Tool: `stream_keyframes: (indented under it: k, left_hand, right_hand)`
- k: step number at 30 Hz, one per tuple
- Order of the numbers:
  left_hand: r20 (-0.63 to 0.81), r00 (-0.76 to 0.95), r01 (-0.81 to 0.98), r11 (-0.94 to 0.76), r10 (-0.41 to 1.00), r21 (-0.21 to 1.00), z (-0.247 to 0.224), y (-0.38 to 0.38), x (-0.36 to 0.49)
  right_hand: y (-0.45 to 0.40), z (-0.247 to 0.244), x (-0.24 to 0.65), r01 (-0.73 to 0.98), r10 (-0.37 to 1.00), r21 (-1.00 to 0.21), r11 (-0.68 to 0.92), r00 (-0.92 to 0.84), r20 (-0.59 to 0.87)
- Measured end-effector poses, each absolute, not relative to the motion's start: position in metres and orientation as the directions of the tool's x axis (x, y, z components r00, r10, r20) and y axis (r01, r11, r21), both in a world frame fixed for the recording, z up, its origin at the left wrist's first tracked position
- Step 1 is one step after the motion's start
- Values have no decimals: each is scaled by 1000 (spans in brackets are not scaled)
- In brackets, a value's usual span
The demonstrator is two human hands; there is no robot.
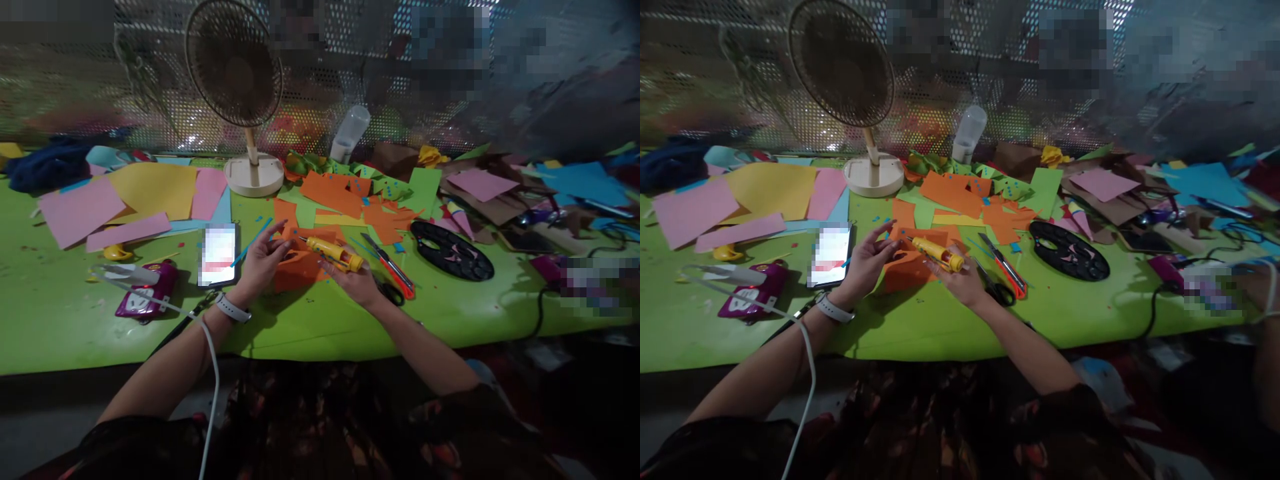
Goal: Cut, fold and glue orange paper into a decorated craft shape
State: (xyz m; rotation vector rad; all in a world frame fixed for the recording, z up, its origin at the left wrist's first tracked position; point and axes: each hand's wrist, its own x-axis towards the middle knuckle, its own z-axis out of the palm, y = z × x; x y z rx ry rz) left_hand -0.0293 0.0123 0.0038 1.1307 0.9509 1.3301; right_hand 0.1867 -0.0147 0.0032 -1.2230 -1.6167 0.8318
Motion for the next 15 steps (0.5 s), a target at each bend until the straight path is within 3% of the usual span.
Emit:
stream_keyframes:
  k: [3, 15]
  left_hand:
    - [103, 53, -219, -89, 993, 972, 4, 12, -29]
    - [126, 33, -123, -121, 991, 985, 8, 10, -29]
  right_hand:
    - [-16, 7, 184, 259, 968, -934, 246, -104, 226]
    - [-15, 5, 185, 215, 975, -952, 216, -105, 198]
